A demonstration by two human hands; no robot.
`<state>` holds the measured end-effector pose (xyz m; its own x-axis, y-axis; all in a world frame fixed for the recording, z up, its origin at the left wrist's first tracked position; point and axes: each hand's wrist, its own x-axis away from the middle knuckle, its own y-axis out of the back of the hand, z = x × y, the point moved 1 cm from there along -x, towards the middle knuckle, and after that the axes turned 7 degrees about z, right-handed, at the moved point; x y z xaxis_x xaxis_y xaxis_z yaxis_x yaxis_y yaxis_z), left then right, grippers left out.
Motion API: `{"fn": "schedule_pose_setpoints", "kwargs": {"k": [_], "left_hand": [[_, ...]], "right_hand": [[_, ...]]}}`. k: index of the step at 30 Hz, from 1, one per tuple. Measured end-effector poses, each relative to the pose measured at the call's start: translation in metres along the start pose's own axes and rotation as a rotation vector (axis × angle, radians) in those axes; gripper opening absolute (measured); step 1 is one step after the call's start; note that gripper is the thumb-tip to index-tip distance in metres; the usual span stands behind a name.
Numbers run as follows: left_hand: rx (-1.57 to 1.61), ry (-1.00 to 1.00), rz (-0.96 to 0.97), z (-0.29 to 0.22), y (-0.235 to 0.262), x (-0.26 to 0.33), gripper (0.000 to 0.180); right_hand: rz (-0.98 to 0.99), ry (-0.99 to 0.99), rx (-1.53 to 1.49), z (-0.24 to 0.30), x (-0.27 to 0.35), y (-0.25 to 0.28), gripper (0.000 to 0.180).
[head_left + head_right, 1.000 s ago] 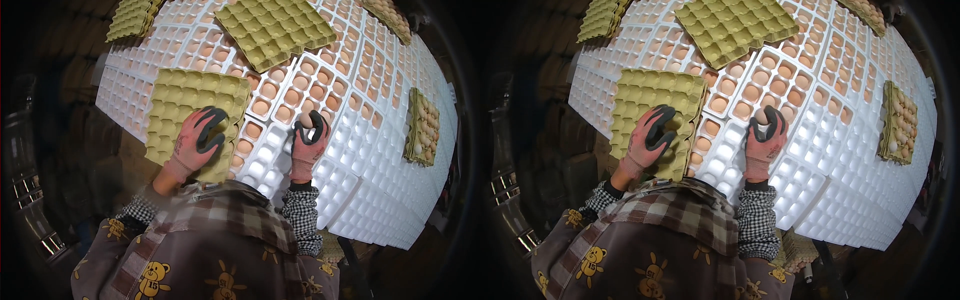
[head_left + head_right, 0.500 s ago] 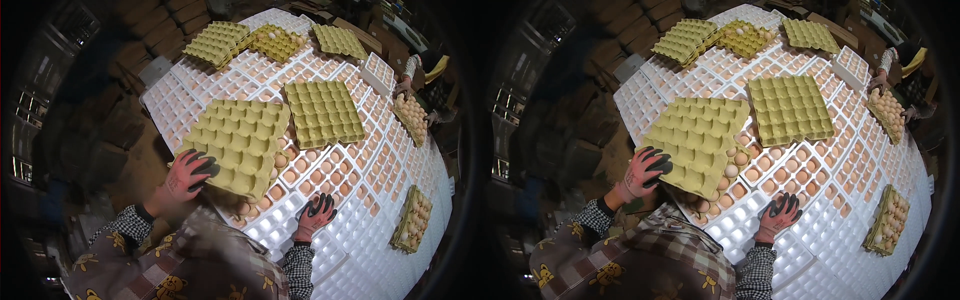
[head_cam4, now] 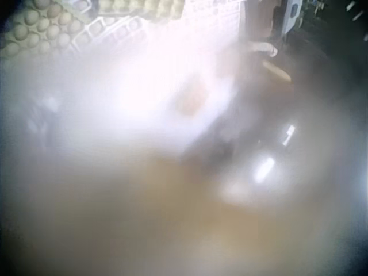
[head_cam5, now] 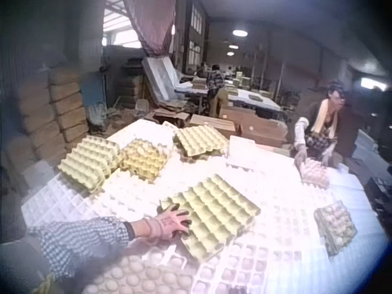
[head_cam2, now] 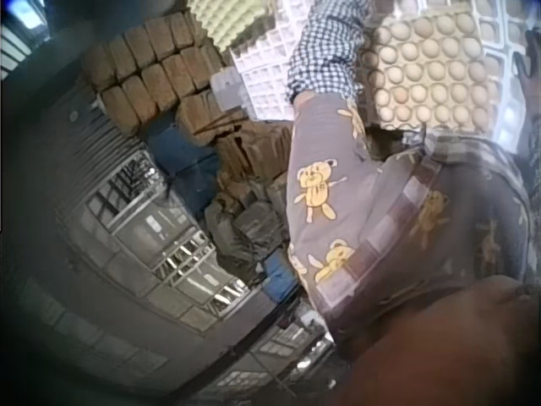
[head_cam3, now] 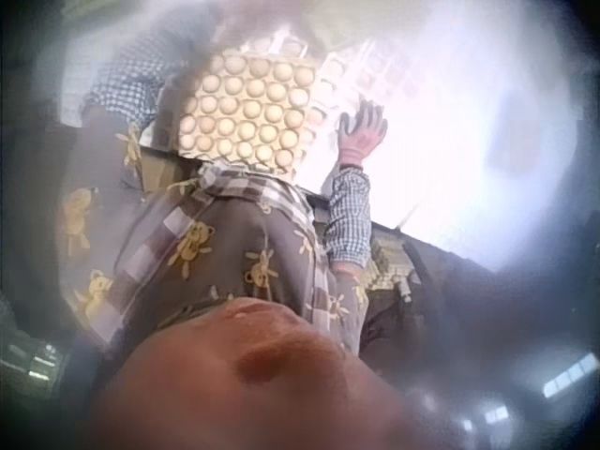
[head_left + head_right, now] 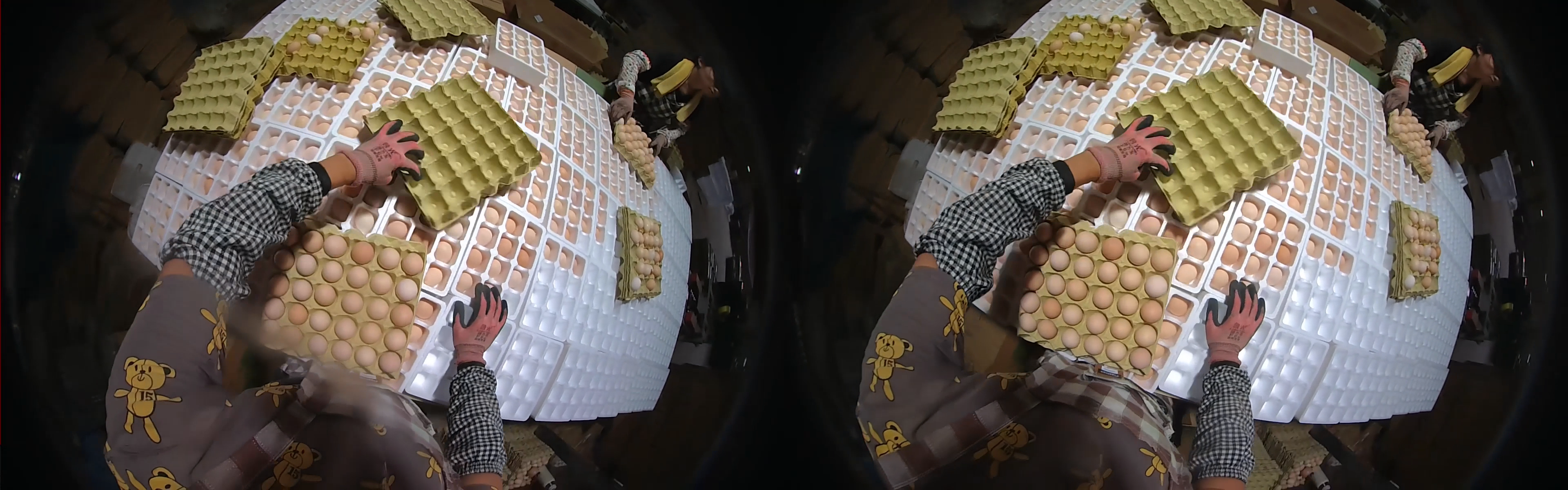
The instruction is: The person transfers eggs by hand from white trays into egg flats and places the filled flats into a cardboard box.
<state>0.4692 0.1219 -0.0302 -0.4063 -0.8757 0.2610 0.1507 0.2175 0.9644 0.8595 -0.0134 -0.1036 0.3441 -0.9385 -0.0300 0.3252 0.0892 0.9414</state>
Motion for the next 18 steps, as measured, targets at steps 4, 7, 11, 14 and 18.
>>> {"fn": "schedule_pose_setpoints", "kwargs": {"k": [4,7,11,14,18], "left_hand": [[-0.004,-0.024,-0.032,0.003,-0.016,-0.005,0.058],[0.000,-0.039,-0.199,0.019,-0.035,0.020,0.054],[0.013,-0.061,-0.401,0.004,-0.010,0.011,0.042],[0.102,0.106,-0.556,0.044,0.026,0.106,0.039],[-0.082,0.570,-0.781,0.140,0.045,0.267,0.035]], "right_hand": [[0.073,-0.034,0.059,0.000,-0.003,0.003,0.072],[0.005,0.045,-0.011,0.023,-0.009,0.000,0.065],[-0.038,0.015,0.009,0.013,0.005,0.005,0.057],[-0.036,0.044,0.046,0.017,0.009,0.002,0.054],[0.008,0.044,0.031,0.025,0.003,0.001,0.053]]}}
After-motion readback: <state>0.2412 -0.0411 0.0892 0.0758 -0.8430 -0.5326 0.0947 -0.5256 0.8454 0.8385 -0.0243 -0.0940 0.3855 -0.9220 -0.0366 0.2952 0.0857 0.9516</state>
